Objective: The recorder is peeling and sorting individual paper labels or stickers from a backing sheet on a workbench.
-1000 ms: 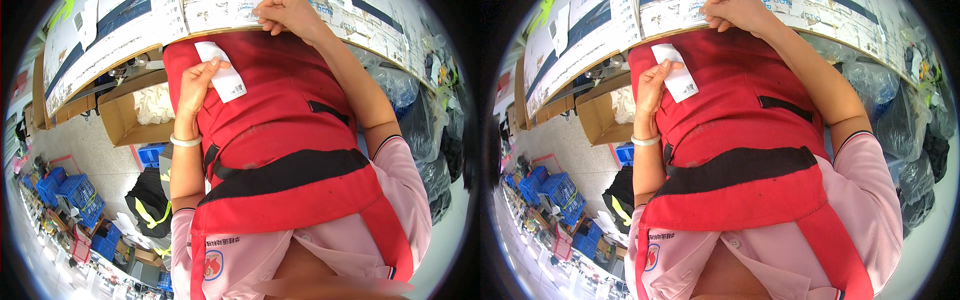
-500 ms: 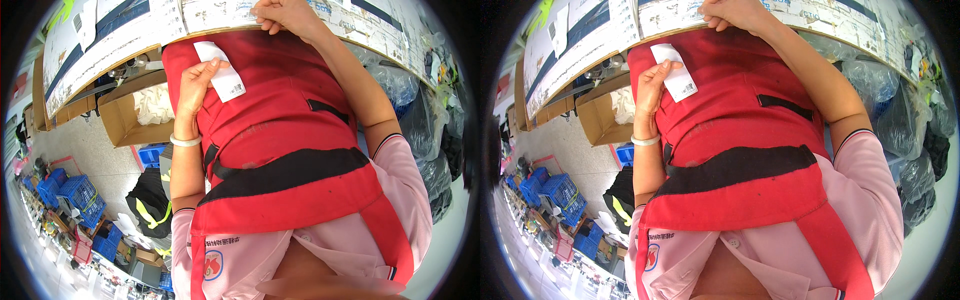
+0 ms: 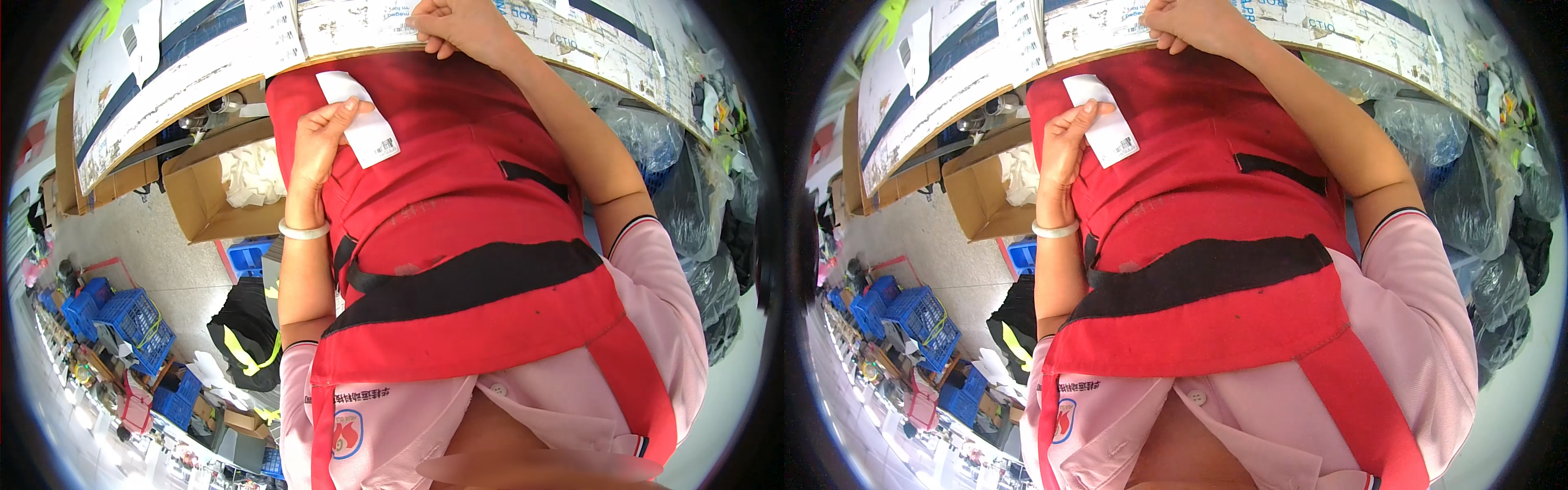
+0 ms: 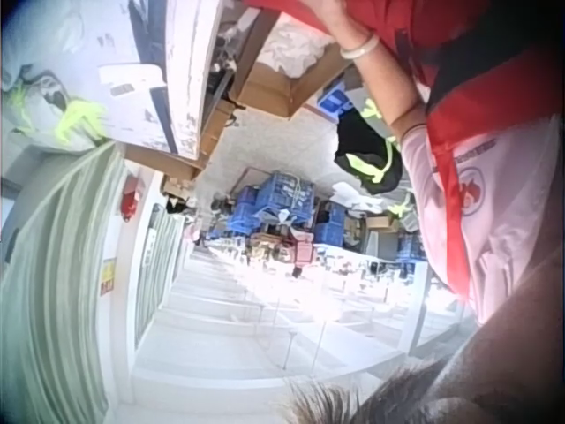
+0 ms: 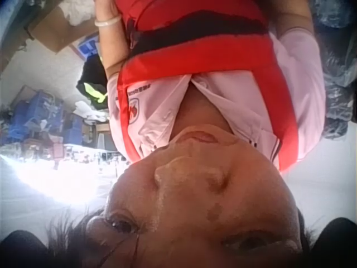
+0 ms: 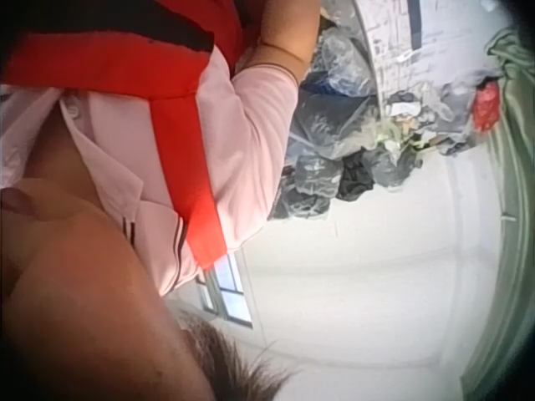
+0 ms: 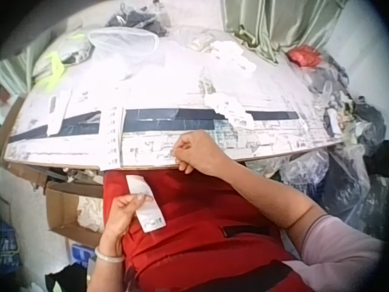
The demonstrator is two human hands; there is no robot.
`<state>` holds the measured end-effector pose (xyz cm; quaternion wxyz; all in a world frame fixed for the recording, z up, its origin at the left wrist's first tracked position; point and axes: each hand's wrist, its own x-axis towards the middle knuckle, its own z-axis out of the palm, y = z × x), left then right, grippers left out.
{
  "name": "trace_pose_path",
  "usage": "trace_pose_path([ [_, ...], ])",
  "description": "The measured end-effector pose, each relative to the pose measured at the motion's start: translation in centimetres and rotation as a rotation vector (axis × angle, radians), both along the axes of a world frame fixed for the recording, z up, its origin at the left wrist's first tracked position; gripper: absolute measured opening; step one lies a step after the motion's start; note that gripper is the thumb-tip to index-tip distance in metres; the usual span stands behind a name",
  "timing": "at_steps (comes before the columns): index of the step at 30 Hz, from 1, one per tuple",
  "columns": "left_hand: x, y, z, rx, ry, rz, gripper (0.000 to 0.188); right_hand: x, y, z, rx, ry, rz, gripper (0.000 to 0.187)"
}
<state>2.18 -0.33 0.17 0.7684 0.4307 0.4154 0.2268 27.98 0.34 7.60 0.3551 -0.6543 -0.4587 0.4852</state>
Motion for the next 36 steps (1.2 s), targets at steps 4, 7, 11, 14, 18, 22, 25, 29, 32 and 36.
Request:
trace_pose_path([
  [4, 0.0, 0.1, -0.2, -0.001, -0.013, -0.007, 0.029, -0.2, 0.0, 0.1, 0.004, -0.023, -0.001, 0.014],
  [7, 0.0, 0.1, -0.1, -0.005, -0.007, -0.009, 0.029, -0.3, 0.0, 0.1, 0.015, -0.047, 0.008, 0.014],
  [11, 0.2, 0.0, 0.1, -0.012, -0.006, 0.008, 0.028, 0.0, -0.1, 0.0, 0.015, -0.066, 0.026, 0.015],
  [14, -0.2, -0.2, 0.3, 0.003, -0.014, 0.045, 0.028, -0.5, -0.8, 1.3, 0.01, 0.055, 0.037, 0.016],
  [18, 0.5, -0.4, 2.4, 0.031, -0.085, 0.117, 0.028, -1.1, -2.3, 1.3, 0.017, 0.203, 0.13, 0.017],
  [22, 0.3, -0.6, 2.2, 0.065, -0.12, 0.167, 0.023, -3.0, -3.4, 1.2, -0.012, 0.121, 0.243, 0.019],
  [25, 0.6, -1.3, 2.9, 0.16, -0.096, 0.14, 0.016, -3.5, -3.9, 0.7, 0.032, 0.106, 0.279, 0.02],
  [29, 0.5, -1.8, 3.1, 0.069, -0.16, 0.22, 0.011, -3.2, -4.1, 0.6, 0.131, 0.065, 0.155, 0.022],
  [32, 0.6, -2.0, 3.5, 0.023, -0.193, 0.211, 0.011, -2.3, -3.8, -0.2, 0.127, 0.055, 0.085, 0.024],
  [36, 0.7, -2.2, 3.3, 0.08, -0.15, 0.233, 0.011, -2.5, -4.6, -0.8, -0.045, 0.265, 0.179, 0.022],
])
